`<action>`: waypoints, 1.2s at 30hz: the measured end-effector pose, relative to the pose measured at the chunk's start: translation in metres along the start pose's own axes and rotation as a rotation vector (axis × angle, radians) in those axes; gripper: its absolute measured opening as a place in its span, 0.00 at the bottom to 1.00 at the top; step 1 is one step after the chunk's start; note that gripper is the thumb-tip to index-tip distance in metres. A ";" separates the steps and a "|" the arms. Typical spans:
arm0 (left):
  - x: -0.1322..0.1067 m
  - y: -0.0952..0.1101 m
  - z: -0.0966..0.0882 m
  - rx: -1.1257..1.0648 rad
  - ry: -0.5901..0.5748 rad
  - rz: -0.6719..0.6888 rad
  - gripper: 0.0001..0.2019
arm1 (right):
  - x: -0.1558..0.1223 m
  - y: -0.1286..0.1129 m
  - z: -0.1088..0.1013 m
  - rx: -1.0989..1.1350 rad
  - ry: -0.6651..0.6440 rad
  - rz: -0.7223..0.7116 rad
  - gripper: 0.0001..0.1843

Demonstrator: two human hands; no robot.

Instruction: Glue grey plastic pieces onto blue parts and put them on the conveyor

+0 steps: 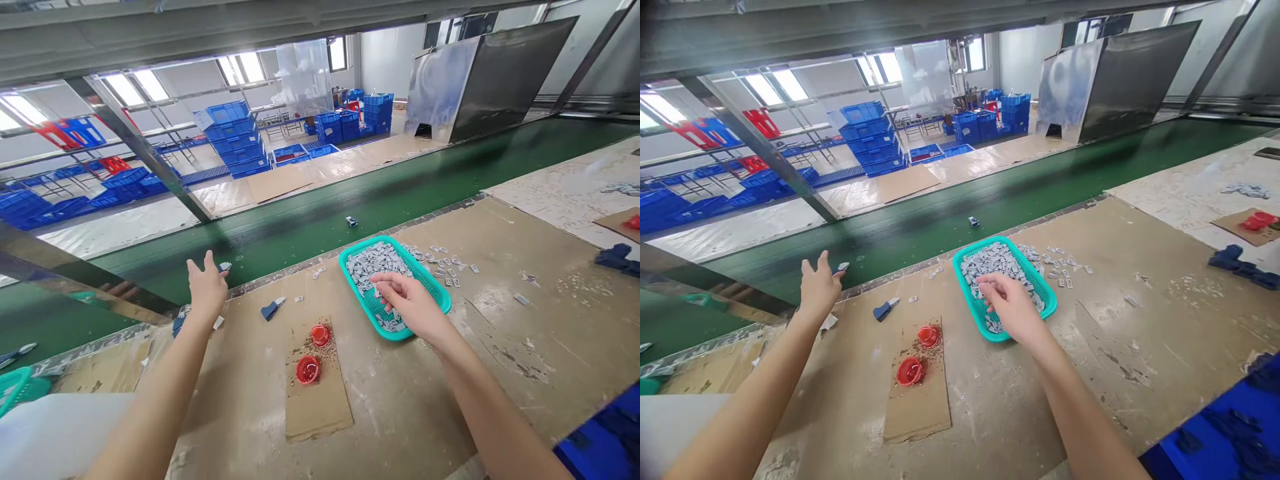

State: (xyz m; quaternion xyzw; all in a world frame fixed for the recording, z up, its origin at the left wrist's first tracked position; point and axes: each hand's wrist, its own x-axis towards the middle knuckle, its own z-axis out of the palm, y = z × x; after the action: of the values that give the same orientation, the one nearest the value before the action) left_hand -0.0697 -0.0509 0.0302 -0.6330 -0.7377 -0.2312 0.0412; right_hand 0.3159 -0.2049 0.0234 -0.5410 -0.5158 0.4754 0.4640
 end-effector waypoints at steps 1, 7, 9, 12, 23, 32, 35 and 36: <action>-0.008 0.005 -0.004 -0.053 0.018 0.011 0.29 | -0.002 -0.003 0.003 0.072 -0.069 0.001 0.16; -0.086 0.037 -0.030 -0.481 -0.078 0.024 0.19 | -0.016 -0.009 0.028 0.247 -0.354 -0.007 0.15; -0.118 0.046 -0.040 -0.786 -0.125 -0.051 0.19 | -0.020 -0.009 0.035 0.268 -0.415 0.043 0.15; -0.160 0.052 -0.051 -1.122 -0.157 -0.264 0.18 | -0.025 -0.009 0.045 0.255 -0.429 0.107 0.15; -0.214 0.061 -0.053 -1.457 -0.189 -0.560 0.17 | -0.036 0.011 0.098 0.144 -0.119 0.046 0.11; -0.224 0.062 -0.052 -1.358 -0.191 -0.488 0.12 | -0.025 0.023 0.106 0.172 -0.097 0.112 0.12; -0.225 0.065 -0.052 -1.347 -0.200 -0.478 0.12 | -0.023 0.027 0.107 0.148 -0.089 0.122 0.13; -0.226 0.066 -0.051 -1.349 -0.207 -0.487 0.13 | -0.022 0.028 0.107 0.151 -0.087 0.124 0.13</action>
State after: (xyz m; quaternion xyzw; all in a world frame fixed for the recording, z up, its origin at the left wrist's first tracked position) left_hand 0.0253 -0.2716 0.0151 -0.3571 -0.5545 -0.5776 -0.4810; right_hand 0.2126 -0.2263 -0.0159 -0.5142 -0.4636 0.5639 0.4502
